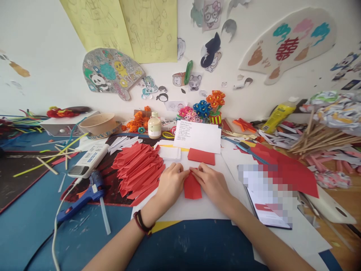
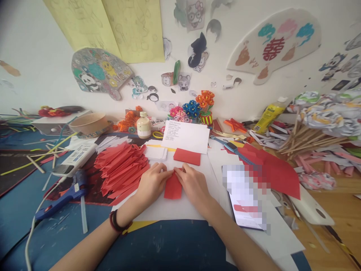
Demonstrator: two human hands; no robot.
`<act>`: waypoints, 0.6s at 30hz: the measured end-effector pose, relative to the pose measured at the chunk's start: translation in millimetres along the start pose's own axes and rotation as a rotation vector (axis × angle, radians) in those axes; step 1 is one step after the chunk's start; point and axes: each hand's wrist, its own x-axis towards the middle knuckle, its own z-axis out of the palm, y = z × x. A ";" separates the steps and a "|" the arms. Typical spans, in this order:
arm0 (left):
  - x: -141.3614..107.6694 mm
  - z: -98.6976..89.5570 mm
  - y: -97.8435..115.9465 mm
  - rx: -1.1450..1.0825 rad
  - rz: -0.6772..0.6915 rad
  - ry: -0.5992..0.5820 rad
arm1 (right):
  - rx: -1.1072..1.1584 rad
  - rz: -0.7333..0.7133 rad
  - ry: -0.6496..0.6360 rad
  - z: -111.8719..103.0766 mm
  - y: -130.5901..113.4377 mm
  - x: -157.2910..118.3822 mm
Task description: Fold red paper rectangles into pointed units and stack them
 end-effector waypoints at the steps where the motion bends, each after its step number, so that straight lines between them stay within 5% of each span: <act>1: -0.2 -0.4 0.5 0.014 0.004 -0.009 | -0.009 0.000 -0.003 0.2 0.3 -0.3; 18: -1.4 2.3 -1.1 0.073 0.057 -0.004 | 0.066 0.002 0.037 5.8 1.9 -5.1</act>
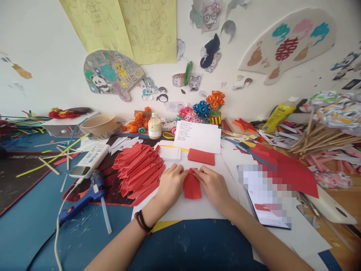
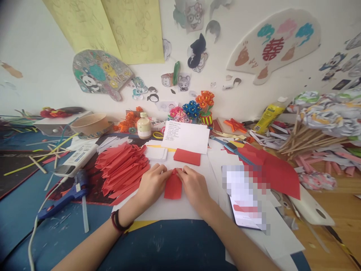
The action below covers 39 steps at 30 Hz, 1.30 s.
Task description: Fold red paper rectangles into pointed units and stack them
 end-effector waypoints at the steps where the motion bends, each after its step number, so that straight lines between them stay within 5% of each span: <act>1: -0.2 0.5 -0.1 0.027 0.025 0.009 | 0.009 0.010 0.003 0.3 -0.1 -0.2; 10: 0.5 -1.5 -2.1 0.163 0.139 -0.014 | 0.082 0.035 -0.006 -2.8 3.0 2.4; 20: 0.3 -4.4 0.6 0.173 0.106 -0.057 | -0.086 -0.055 -0.101 -4.5 1.2 1.9; 30: 1.6 -20.6 5.3 0.215 0.214 -0.165 | -0.205 -0.066 -0.132 -10.9 -1.3 1.8; 39: -15.3 -18.0 9.5 0.204 0.128 -0.056 | -0.094 -0.085 -0.088 -12.6 0.2 3.3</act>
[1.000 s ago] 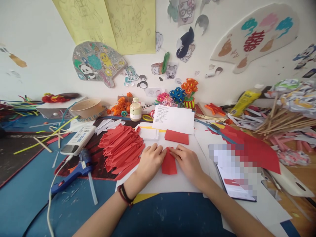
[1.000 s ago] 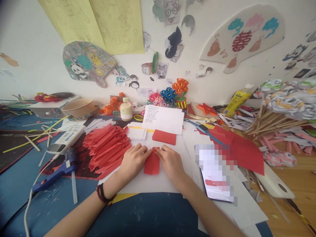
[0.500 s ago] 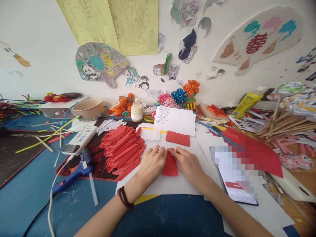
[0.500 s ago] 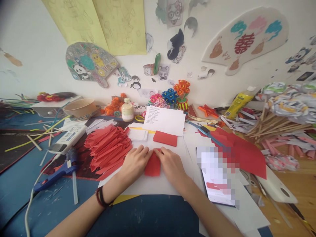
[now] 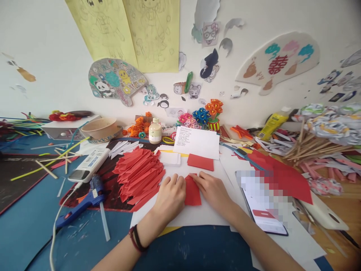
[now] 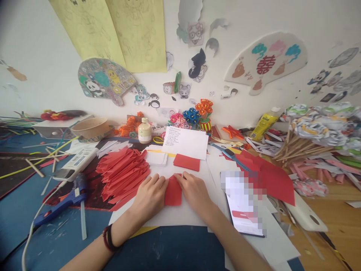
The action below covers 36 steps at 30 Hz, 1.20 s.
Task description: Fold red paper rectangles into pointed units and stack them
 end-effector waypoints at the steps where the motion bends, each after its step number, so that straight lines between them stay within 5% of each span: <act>1: -0.2 0.7 1.3 -0.001 -0.024 0.020 | 0.034 0.006 0.006 -0.4 0.4 0.4; 11: 5.5 2.6 -0.6 -0.100 -0.140 0.022 | 0.122 0.332 0.198 3.4 1.5 2.4; 23: 4.7 3.5 2.6 -0.105 -0.145 0.002 | 0.079 -0.019 0.184 6.6 -3.1 -2.3; 36: 4.1 4.5 2.3 -0.106 -0.138 -0.022 | 0.268 -0.027 0.115 5.2 -1.0 -0.2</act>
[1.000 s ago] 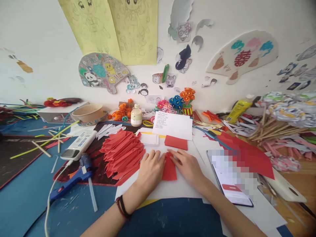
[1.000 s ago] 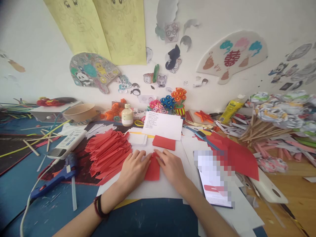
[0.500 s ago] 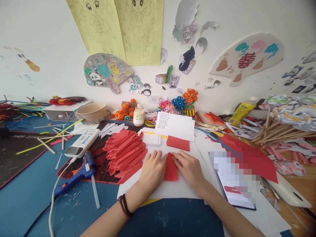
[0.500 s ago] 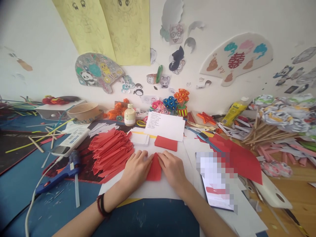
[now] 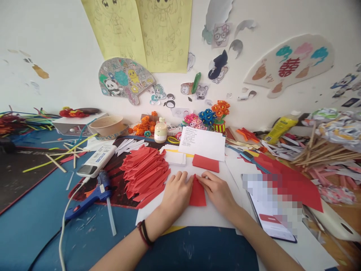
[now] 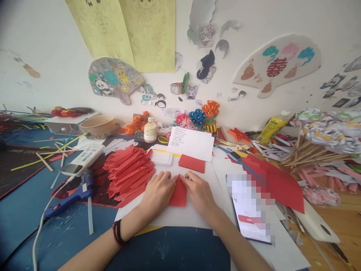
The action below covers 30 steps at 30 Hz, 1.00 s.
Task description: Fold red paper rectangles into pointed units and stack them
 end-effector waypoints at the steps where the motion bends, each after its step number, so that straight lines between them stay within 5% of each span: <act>1: 0.0 0.0 0.0 -0.001 0.001 -0.003 | 0.010 -0.003 -0.001 0.7 0.8 -0.1; 30: 0.8 -0.1 -0.4 0.044 0.062 0.021 | 0.018 0.005 -0.052 2.2 0.7 0.5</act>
